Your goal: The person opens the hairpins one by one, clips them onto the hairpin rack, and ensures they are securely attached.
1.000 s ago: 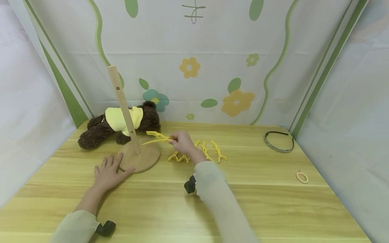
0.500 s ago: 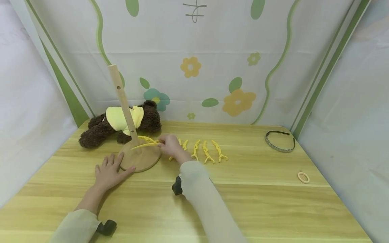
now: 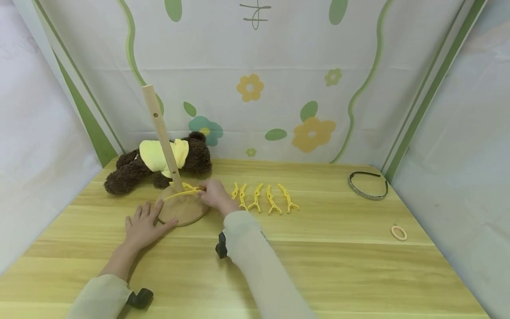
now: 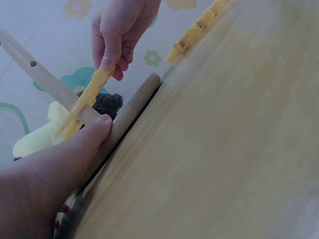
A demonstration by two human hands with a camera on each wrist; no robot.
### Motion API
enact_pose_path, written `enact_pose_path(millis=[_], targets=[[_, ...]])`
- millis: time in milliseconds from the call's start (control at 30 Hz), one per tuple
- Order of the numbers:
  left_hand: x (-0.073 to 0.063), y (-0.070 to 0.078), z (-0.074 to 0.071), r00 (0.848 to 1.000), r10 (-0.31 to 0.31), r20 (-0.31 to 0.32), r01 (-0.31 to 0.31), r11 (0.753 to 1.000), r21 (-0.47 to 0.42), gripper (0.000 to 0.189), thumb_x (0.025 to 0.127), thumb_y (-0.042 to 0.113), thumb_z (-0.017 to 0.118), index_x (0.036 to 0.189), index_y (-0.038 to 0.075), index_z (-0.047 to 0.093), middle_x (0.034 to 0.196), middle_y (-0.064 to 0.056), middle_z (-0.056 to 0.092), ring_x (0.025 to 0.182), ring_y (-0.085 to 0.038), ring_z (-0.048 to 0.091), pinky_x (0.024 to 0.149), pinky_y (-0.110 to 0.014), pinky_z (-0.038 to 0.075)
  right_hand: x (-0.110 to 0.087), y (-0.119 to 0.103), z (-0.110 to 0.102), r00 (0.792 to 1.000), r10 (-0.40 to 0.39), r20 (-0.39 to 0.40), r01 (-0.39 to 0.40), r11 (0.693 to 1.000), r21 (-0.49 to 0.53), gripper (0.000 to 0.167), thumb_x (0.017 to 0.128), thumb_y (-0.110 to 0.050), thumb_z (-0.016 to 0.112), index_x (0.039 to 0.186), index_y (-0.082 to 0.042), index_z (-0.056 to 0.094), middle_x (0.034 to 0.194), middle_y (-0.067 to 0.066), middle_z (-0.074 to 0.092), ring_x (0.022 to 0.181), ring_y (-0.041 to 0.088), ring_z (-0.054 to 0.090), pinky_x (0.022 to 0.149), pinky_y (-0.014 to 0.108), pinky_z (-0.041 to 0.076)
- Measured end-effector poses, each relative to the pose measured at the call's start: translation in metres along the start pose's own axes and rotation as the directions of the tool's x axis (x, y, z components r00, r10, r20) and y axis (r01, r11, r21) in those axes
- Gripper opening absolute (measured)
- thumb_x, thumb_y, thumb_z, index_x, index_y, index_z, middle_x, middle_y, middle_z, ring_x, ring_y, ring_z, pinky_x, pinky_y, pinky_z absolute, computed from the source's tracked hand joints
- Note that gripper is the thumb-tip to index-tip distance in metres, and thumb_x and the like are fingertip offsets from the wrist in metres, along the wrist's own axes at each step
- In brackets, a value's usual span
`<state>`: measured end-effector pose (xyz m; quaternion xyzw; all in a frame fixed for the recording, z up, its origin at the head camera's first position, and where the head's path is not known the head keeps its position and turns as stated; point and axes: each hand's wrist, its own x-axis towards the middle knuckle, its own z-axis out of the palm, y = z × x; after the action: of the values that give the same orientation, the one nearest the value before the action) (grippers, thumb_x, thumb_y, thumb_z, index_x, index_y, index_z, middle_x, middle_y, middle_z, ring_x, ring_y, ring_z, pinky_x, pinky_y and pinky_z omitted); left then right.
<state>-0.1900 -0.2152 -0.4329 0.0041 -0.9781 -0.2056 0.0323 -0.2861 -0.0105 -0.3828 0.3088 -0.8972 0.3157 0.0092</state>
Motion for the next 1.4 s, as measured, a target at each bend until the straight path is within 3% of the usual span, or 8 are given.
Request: enact_pose_path(millis=[367,633,833,933,1100,1400], targets=[[0.0,0.0,0.0,1.0,0.003,0.005,-0.003,1.0,-0.005,0.092,0.072,0.07,0.041,0.139,0.009,0.019,0.136,-0.031,0.007,0.122,-0.047,-0.002,0.084,-0.065,-0.007,0.001,-0.005,0.004,0.998,0.004,0.062,-0.003,1.0,-0.021,0.018,0.084,-0.006,0.055,0.1,-0.002,0.062,0.086,0.007,0.055,0.074,0.015,0.051,0.062,0.02,0.041],[0.0,-0.001,-0.001,1.0,0.008,0.008,-0.008,1.0,0.003,0.092,0.072,0.07,0.04,0.139,0.011,0.017,0.135,-0.032,0.007,0.121,-0.048,-0.001,0.084,-0.066,-0.007,-0.002,-0.005,0.006,0.997,0.024,0.078,-0.026,0.999,0.031,0.024,0.085,-0.006,0.054,0.107,0.0,0.058,0.089,0.008,0.053,0.077,0.016,0.051,0.064,0.022,0.041],[-0.001,0.001,-0.002,1.0,0.004,0.011,-0.004,1.0,0.002,0.093,0.072,0.07,0.041,0.139,0.011,0.017,0.136,-0.032,0.007,0.121,-0.048,-0.002,0.084,-0.066,-0.006,-0.002,-0.002,0.006,0.993,0.052,0.103,-0.057,0.997,0.045,0.034,0.087,-0.008,0.051,0.12,-0.001,0.05,0.106,0.01,0.053,0.092,0.02,0.052,0.074,0.025,0.043],[-0.001,0.001,-0.002,1.0,0.004,0.014,-0.004,1.0,0.006,0.093,0.072,0.07,0.04,0.139,0.011,0.017,0.136,-0.031,0.007,0.122,-0.047,-0.002,0.084,-0.066,-0.006,-0.004,-0.001,0.005,0.992,0.077,0.102,-0.089,0.989,0.114,0.042,0.086,-0.009,0.053,0.126,-0.002,0.044,0.117,0.011,0.049,0.102,0.023,0.049,0.08,0.026,0.041],[-0.001,0.002,-0.002,1.0,0.005,0.014,-0.005,1.0,0.003,0.092,0.072,0.07,0.04,0.139,0.01,0.018,0.136,-0.031,0.007,0.121,-0.048,-0.001,0.084,-0.066,-0.006,-0.007,-0.004,-0.005,0.993,0.089,0.081,-0.104,0.972,0.21,0.049,0.084,-0.012,0.057,0.129,-0.005,0.039,0.127,0.01,0.041,0.112,0.028,0.041,0.086,0.032,0.038],[-0.001,0.001,-0.002,1.0,0.012,0.005,-0.012,1.0,-0.005,0.092,0.073,0.069,0.041,0.139,0.01,0.017,0.135,-0.032,0.007,0.121,-0.048,-0.001,0.084,-0.066,-0.007,-0.019,-0.01,-0.04,0.998,0.058,0.013,-0.059,0.982,0.177,0.053,0.082,-0.027,0.059,0.13,-0.011,0.041,0.128,0.005,0.042,0.112,0.025,0.041,0.088,0.035,0.035]])
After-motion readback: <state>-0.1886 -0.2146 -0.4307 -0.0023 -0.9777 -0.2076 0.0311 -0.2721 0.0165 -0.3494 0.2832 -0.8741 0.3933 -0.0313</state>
